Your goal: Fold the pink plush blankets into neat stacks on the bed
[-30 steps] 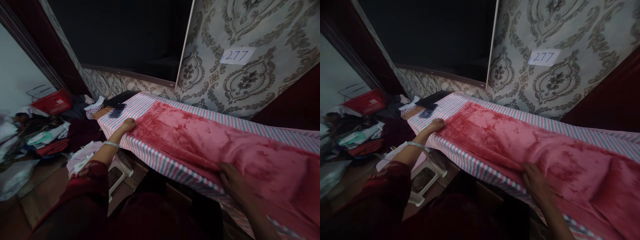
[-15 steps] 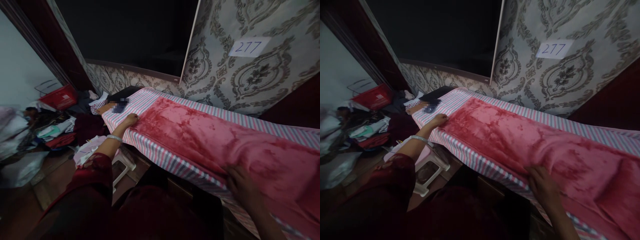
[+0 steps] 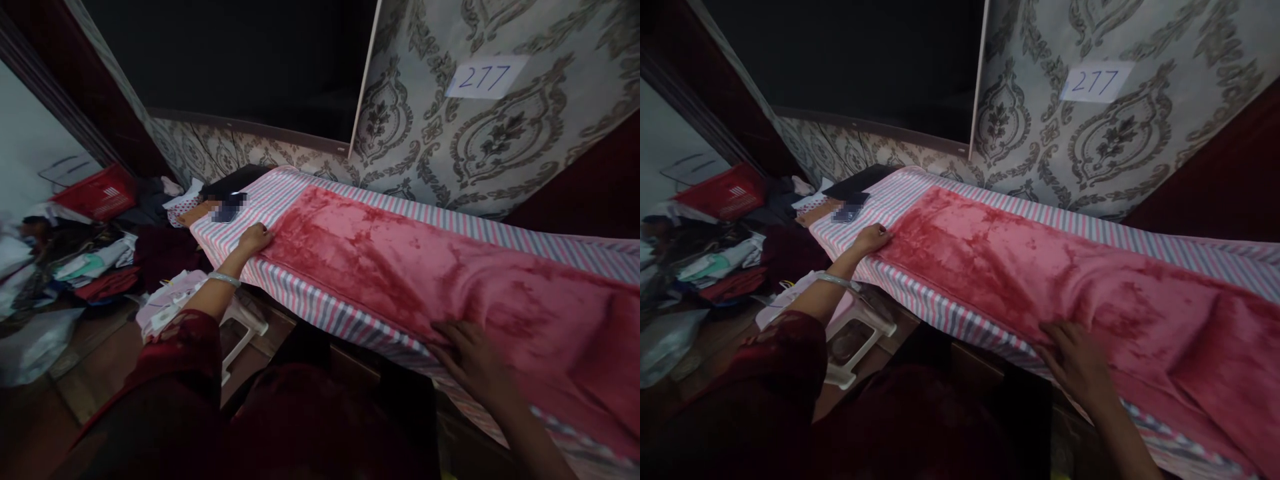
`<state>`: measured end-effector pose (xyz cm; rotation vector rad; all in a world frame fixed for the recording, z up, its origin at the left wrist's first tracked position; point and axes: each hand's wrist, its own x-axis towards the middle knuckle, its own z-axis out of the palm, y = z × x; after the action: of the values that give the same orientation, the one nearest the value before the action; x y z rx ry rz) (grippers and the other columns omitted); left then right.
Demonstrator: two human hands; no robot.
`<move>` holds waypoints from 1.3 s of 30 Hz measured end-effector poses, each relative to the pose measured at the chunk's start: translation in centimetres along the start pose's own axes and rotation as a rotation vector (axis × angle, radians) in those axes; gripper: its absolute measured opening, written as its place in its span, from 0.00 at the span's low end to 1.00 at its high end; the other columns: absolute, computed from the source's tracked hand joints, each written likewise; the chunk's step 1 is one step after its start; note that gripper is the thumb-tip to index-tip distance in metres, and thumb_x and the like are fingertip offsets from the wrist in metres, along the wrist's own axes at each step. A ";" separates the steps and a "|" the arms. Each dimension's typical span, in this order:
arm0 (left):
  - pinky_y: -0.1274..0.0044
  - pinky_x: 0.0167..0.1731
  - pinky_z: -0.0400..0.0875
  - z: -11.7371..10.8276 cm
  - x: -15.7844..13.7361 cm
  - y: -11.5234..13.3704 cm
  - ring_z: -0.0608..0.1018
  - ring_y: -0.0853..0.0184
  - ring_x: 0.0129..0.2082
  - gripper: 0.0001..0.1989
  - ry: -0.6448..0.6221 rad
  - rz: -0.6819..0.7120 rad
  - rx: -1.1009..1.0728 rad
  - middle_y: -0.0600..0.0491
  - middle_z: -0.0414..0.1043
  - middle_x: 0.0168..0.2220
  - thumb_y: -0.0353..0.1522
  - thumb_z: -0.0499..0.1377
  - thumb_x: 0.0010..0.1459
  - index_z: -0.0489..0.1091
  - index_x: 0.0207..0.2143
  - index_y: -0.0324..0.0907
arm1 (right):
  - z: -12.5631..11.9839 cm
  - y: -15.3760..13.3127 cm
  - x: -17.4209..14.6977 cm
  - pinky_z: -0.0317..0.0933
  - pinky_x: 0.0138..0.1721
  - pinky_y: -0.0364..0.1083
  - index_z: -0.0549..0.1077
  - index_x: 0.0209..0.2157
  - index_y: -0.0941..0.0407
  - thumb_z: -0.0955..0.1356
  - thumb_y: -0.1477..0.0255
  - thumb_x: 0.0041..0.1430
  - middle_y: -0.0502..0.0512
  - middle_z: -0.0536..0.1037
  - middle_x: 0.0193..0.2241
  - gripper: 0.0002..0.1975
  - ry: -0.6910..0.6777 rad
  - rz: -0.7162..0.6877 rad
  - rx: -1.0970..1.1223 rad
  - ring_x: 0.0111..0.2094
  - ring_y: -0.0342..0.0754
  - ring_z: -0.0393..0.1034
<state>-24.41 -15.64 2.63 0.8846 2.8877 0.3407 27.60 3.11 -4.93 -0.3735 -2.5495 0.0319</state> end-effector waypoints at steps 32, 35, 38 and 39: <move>0.73 0.43 0.73 -2.3 7.7 2.4 0.81 0.53 0.50 0.29 -0.096 0.055 -0.092 0.37 0.80 0.48 0.49 0.47 0.67 0.77 0.43 0.35 | -0.2 -2.7 1.4 0.71 0.38 0.48 0.75 0.53 0.52 0.62 0.70 0.68 0.58 0.78 0.42 0.16 -0.034 -0.017 -0.028 0.41 0.52 0.75; 0.71 0.43 0.73 -2.2 10.7 5.1 0.80 0.50 0.51 0.27 -0.060 0.051 -0.148 0.35 0.79 0.47 0.48 0.53 0.64 0.77 0.44 0.34 | 0.4 -2.6 0.7 0.72 0.40 0.50 0.74 0.54 0.51 0.62 0.71 0.66 0.58 0.79 0.45 0.17 -0.022 -0.016 -0.051 0.42 0.53 0.75; 0.70 0.41 0.73 -1.8 12.9 7.2 0.82 0.50 0.46 0.26 -0.024 0.068 -0.216 0.37 0.81 0.41 0.50 0.60 0.58 0.76 0.43 0.35 | 0.7 -2.7 0.1 0.72 0.41 0.51 0.73 0.56 0.50 0.62 0.72 0.65 0.58 0.79 0.46 0.19 -0.008 -0.004 -0.076 0.43 0.54 0.75; 0.69 0.40 0.72 -1.6 13.4 7.7 0.82 0.51 0.43 0.26 -0.012 0.079 -0.240 0.39 0.81 0.38 0.50 0.61 0.57 0.76 0.43 0.36 | 0.6 -2.8 0.1 0.72 0.42 0.52 0.72 0.57 0.50 0.63 0.72 0.65 0.58 0.78 0.47 0.20 -0.015 -0.001 -0.083 0.44 0.54 0.75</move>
<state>-31.59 -2.12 5.64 0.9547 2.7285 0.6702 26.46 0.51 -5.13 -0.4053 -2.5711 -0.0726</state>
